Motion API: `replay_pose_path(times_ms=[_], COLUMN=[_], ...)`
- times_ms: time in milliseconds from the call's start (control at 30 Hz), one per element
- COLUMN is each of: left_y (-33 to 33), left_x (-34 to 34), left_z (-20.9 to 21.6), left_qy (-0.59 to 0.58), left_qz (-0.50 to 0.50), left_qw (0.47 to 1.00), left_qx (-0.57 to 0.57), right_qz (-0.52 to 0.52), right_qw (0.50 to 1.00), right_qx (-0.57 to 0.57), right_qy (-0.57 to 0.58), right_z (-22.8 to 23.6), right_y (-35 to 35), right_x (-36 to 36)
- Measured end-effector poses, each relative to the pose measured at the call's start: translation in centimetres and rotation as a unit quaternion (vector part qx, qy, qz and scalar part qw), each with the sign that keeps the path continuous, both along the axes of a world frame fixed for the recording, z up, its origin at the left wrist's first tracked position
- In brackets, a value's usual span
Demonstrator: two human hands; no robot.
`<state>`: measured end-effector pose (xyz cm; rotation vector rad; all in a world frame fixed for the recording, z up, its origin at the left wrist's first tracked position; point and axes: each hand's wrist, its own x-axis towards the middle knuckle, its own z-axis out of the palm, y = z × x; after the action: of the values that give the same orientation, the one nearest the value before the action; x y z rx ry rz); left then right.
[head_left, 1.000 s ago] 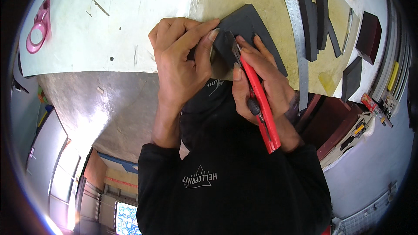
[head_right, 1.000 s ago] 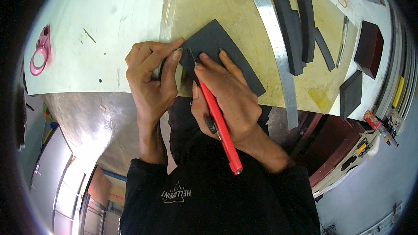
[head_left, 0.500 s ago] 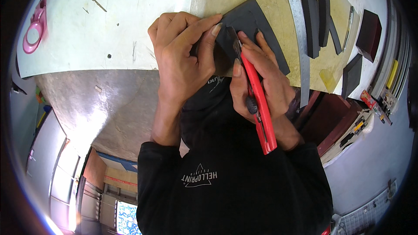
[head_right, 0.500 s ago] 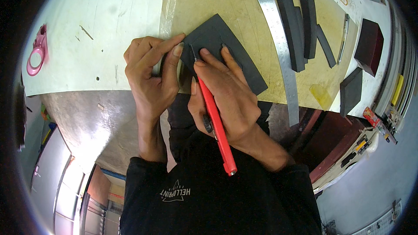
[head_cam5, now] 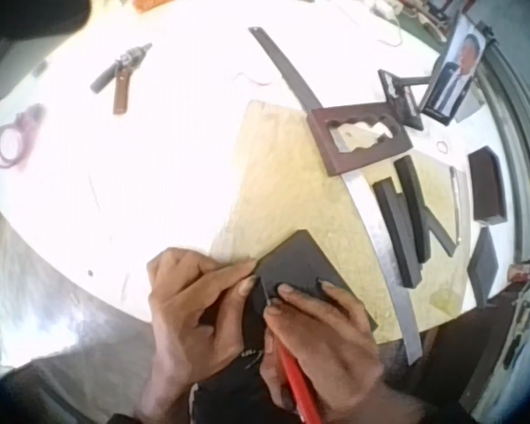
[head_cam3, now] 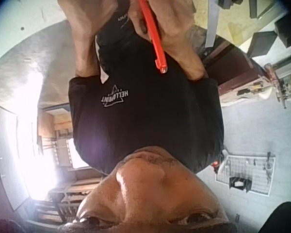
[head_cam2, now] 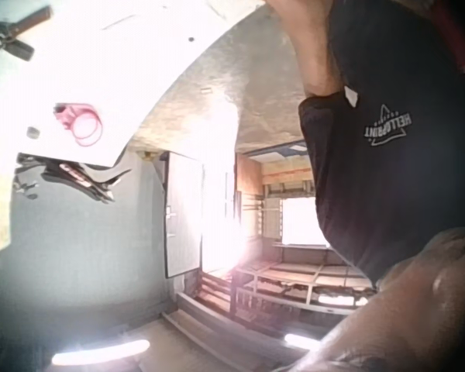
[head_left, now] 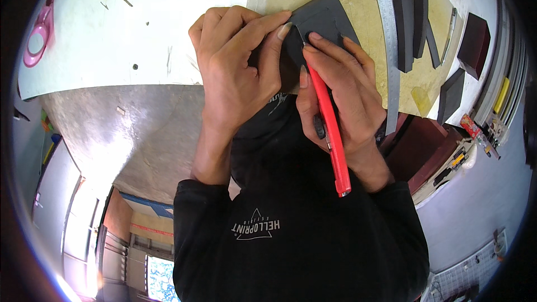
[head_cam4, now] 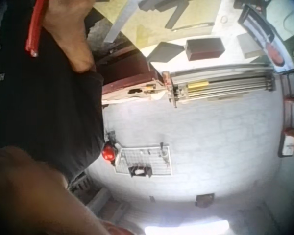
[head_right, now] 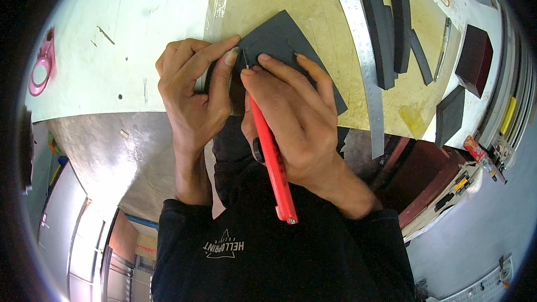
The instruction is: The person uses a red utility knife to cut a wavy pattern into a rectangular piece of black foam. They repeatedly trace the cut line to deepen it and then lift the foam to inspect the incision.
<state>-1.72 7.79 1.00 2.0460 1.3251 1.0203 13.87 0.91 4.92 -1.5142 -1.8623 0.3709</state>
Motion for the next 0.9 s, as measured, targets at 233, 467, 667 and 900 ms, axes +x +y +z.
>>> replay_pose_path(times_ms=[233,467,667,900], left_y=[0.0,0.1,0.0,-0.1], left_x=[-0.1,0.0,0.1,0.2], left_z=[-0.3,-0.5,-0.8,-0.9], left_qy=[0.000,-0.017,-0.022,-0.018], left_qz=[-0.001,0.003,0.016,0.030], left_qw=[1.000,1.000,0.999,0.998], left_qx=[0.005,0.020,0.035,0.051], right_qz=[0.027,0.052,0.030,0.038], right_qw=[0.999,0.996,0.999,0.998], right_qx=[-0.012,-0.049,-0.045,-0.037], right_qy=[-0.022,-0.044,0.002,-0.024], right_z=[0.6,2.3,1.6,2.0], right_y=[0.7,1.6,1.5,1.5], right_x=[0.7,0.9,1.1,1.0])
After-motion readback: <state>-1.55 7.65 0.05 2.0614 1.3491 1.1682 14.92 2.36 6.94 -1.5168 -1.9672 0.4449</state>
